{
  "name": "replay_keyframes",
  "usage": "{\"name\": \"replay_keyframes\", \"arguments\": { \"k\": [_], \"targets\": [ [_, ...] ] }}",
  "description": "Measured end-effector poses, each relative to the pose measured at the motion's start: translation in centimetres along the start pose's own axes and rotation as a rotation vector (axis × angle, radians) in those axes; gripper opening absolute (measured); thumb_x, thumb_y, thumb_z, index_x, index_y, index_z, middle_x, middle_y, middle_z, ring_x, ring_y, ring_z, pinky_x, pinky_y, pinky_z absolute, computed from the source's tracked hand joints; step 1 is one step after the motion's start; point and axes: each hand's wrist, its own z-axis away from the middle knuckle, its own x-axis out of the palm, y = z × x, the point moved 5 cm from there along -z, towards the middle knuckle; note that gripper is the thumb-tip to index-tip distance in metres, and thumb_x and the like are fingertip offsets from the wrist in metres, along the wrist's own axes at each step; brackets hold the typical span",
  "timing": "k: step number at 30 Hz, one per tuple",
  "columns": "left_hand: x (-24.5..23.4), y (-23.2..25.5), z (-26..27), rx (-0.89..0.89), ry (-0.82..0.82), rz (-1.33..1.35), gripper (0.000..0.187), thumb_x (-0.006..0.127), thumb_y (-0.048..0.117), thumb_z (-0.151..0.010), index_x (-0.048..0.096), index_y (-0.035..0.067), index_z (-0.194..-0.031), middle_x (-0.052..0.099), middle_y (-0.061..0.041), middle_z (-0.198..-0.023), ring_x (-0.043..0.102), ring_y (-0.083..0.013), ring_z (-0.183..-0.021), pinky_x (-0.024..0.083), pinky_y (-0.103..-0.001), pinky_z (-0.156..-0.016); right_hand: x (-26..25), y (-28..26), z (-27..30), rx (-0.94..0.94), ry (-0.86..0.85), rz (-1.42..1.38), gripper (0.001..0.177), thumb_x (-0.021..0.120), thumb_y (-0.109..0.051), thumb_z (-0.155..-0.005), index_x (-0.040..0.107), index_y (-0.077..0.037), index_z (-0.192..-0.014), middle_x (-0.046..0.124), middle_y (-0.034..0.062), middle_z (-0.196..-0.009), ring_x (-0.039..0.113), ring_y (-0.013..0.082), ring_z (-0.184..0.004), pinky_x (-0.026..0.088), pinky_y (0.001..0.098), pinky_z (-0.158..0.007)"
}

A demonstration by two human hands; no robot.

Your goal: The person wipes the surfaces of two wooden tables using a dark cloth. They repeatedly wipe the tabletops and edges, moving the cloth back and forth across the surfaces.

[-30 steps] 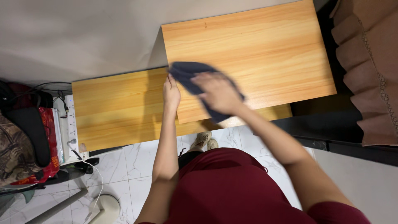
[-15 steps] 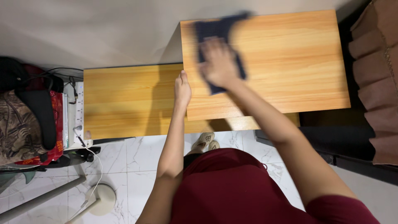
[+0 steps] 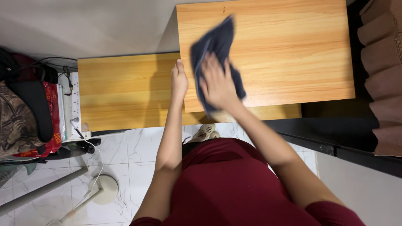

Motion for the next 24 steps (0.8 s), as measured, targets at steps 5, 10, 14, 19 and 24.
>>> {"name": "replay_keyframes", "arguments": {
  "k": [5,10,14,19,24],
  "targets": [
    [-0.3,1.7,1.1,-0.049,-0.071,0.052,0.057,0.032,0.039,-0.111,0.065,-0.007,-0.111,0.071,-0.02,-0.097,0.066,-0.0307,-0.091,0.051,-0.041,-0.084,-3.8,5.4,8.3,0.111,-0.149,-0.153,0.057,0.059,-0.032,-0.098,0.052,-0.014,-0.151,0.047,0.0124,-0.16,0.039,0.0322,-0.151,0.025,0.0569,-0.123],
    [-0.5,4.7,1.8,-0.02,-0.068,0.022,0.057,0.031,0.039,-0.11,0.065,-0.006,-0.118,0.075,-0.019,-0.107,0.07,-0.03,-0.101,0.051,-0.039,-0.092,-7.7,20.9,12.9,0.625,-0.019,0.006,0.063,0.052,-0.042,-0.108,0.044,-0.003,-0.158,0.034,0.0229,-0.167,0.029,0.0404,-0.154,0.021,0.0635,-0.119],
    [-0.5,4.3,2.1,-0.053,-0.073,0.025,0.057,0.031,0.039,-0.11,0.065,-0.005,-0.12,0.075,-0.019,-0.109,0.07,-0.0314,-0.102,0.051,-0.038,-0.093,-5.8,20.1,11.4,0.666,0.031,0.206,0.07,0.049,-0.04,-0.11,0.034,0.002,-0.163,0.028,0.0262,-0.17,0.021,0.0411,-0.158,0.013,0.0658,-0.123],
    [-0.1,0.4,0.5,0.034,-0.045,0.072,0.056,0.032,0.038,-0.11,0.065,-0.006,-0.118,0.074,-0.017,-0.11,0.069,-0.0279,-0.103,0.051,-0.039,-0.093,-0.7,2.8,5.2,0.326,-0.221,0.046,0.07,0.041,-0.039,-0.099,0.034,-0.003,-0.158,0.026,0.0228,-0.167,0.019,0.046,-0.155,0.015,0.06,-0.124],
    [0.3,-2.6,-1.5,-0.037,-0.099,0.259,0.053,0.035,0.037,-0.109,0.066,-0.006,-0.115,0.076,-0.014,-0.102,0.071,-0.0232,-0.093,0.057,-0.039,-0.086,-0.3,-6.1,1.2,0.049,-0.209,-0.027,0.072,0.041,-0.04,-0.101,0.032,0.004,-0.156,0.028,0.0198,-0.166,0.022,0.0319,-0.155,0.012,0.0585,-0.122]
  ]
}}
